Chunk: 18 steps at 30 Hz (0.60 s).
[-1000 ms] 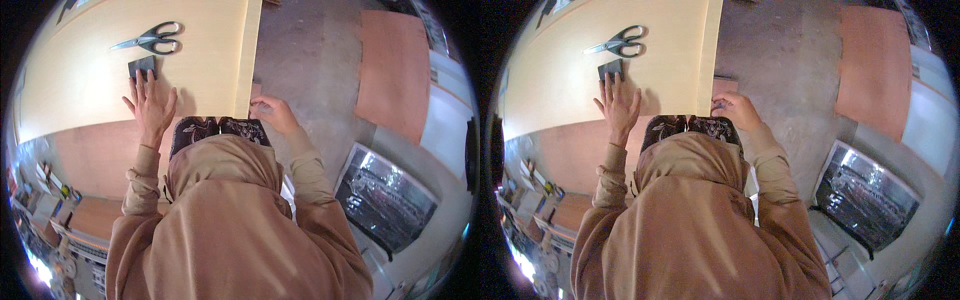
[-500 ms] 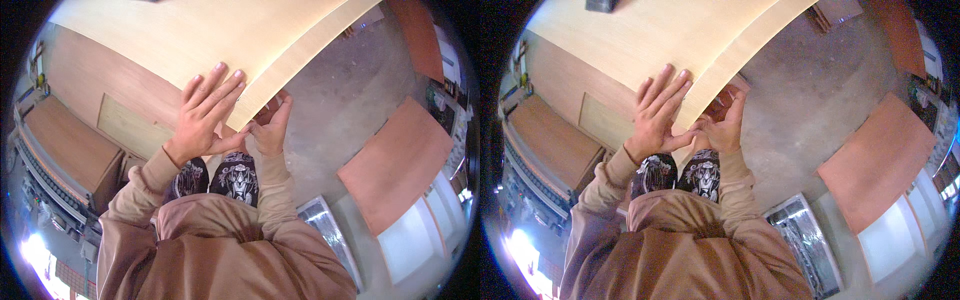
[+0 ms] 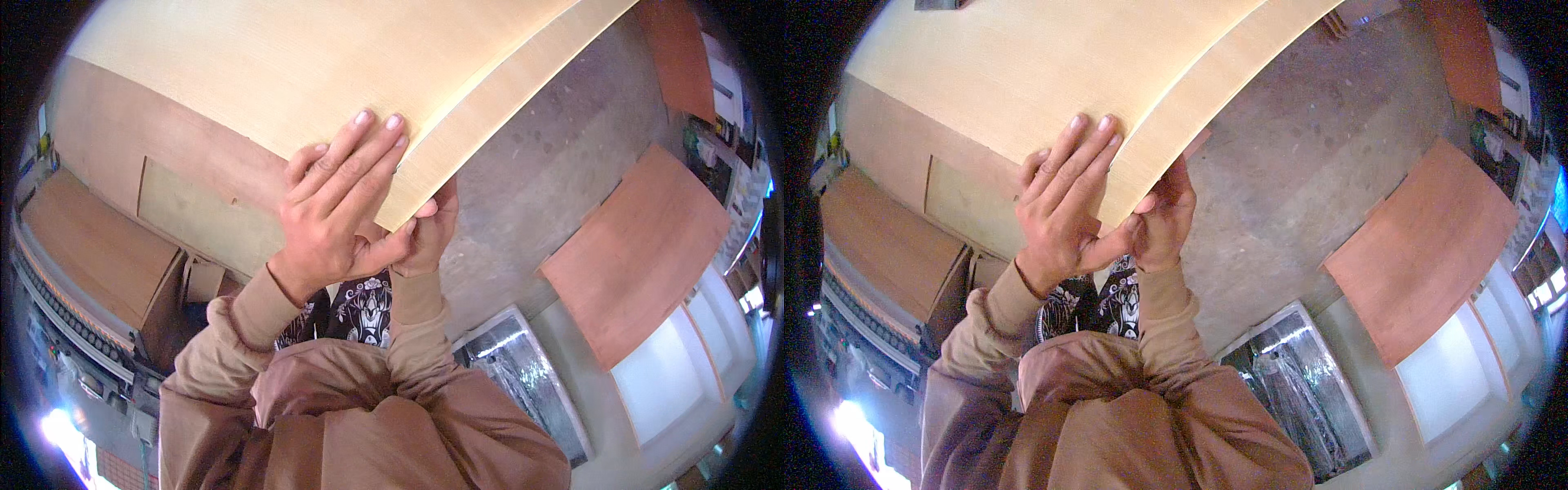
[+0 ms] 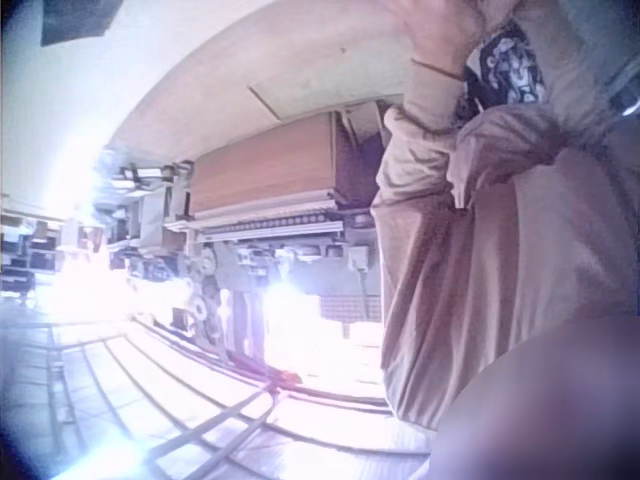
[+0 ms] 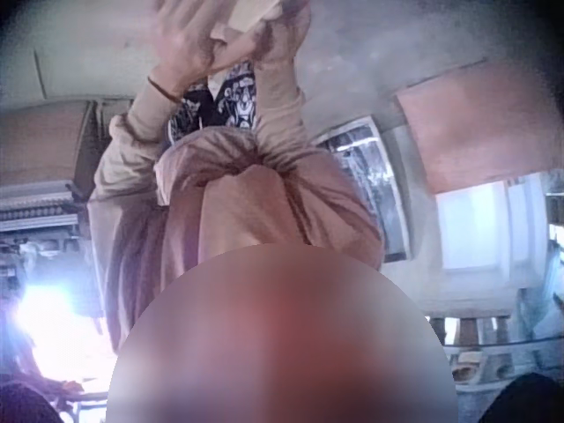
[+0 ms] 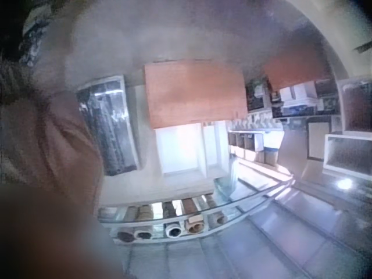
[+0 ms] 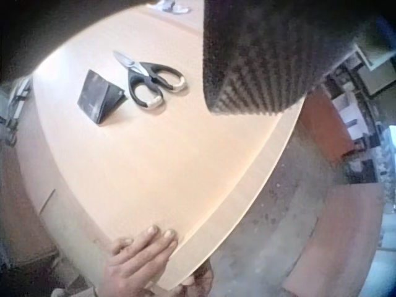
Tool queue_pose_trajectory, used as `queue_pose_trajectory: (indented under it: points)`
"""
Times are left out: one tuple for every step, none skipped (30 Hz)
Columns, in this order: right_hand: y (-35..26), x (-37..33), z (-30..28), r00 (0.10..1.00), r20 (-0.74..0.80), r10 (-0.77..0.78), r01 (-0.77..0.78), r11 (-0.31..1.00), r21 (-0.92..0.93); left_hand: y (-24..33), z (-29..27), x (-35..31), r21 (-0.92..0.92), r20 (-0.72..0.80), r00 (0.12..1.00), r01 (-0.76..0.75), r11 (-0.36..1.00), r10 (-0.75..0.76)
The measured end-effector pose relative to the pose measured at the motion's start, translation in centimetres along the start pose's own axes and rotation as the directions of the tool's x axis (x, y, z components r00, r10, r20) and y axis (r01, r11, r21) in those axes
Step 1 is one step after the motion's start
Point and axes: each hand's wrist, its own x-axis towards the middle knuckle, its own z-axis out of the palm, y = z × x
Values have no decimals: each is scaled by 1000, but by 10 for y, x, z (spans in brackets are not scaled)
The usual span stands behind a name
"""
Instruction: The person walks to a workbench in a woodworking shop and handles a small wooden strip, fitting it into a corner of a wooden box. They then use a ruler and pencil to mark a line on a larger wooden panel.
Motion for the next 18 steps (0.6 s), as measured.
queue_pose_trajectory:
  points:
    - [0, 0, 0, 1000, 17, 12, -12, 1000, -24, 1, 2, 1, 0, -14, 1000, 2, 1000, -2]
    - [1, -1, 0, 1000, 5, 6, -6, 999, -40, 2, 5, 2, -1, -28, 1000, 10, 1000, -10]
    - [2, -2, 1, 1000, -7, -4, 4, 998, -56, 3, 6, 1, -4, -33, 999, 20, 1000, -20]
    - [4, -3, 1, 1000, -19, -23, 21, 997, -79, 4, 7, 0, -6, -39, 999, 28, 1000, -28]
    - [5, -4, 2, 999, -30, -40, 37, 994, -102, 5, 9, 0, -20, -59, 997, 38, 999, -40]
    - [7, -6, 2, 998, -40, -56, 51, 991, -127, 6, 10, -1, -5, -52, 998, 43, 999, -43]
    - [6, -7, 2, 996, -50, -70, 61, 986, -153, 8, 11, -2, -7, -61, 997, 49, 999, -49]
    - [6, -8, 2, 995, -61, -78, 67, 982, -176, 10, 12, -2, -8, -70, 996, 54, 999, -54]
    - [5, -8, 3, 994, -68, -86, 70, 976, -205, 12, 12, -2, -10, -71, 996, 58, 998, -59]
    - [3, -8, 3, 993, -75, -95, 75, 969, -237, 14, 13, -2, -14, -73, 995, 62, 998, -63]
    - [1, -7, 4, 991, -81, -109, 83, 959, -270, 16, 12, -2, -9, -57, 996, 68, 998, -69]
    - [-2, -5, 6, 989, -86, -121, 90, 949, -302, 18, 12, -1, -5, -64, 995, 75, 997, -75]
    - [-5, -3, 8, 986, -93, -136, 99, 940, -325, 18, 11, 0, 2, -51, 995, 81, 997, -80]
    - [-8, -1, 10, 984, -97, -152, 109, 930, -352, 19, 11, 1, -1, -65, 995, 77, 997, -77]
    - [-11, 2, 11, 979, -102, -176, 126, 919, -374, 20, 11, 1, -4, -58, 994, 96, 995, -96]
    - [-13, 6, 13, 978, -79, -196, 153, 915, -373, 21, 12, 1, -16, -67, 991, 112, 994, -113]
    - [-16, 7, 14, 980, -54, -191, 158, 915, -370, 21, 12, 1, -22, -78, 990, 118, 993, -120]
    - [-18, 9, 16, 982, -27, -185, 161, 914, -373, 22, 13, 0, -26, -78, 988, 132, 991, -133]
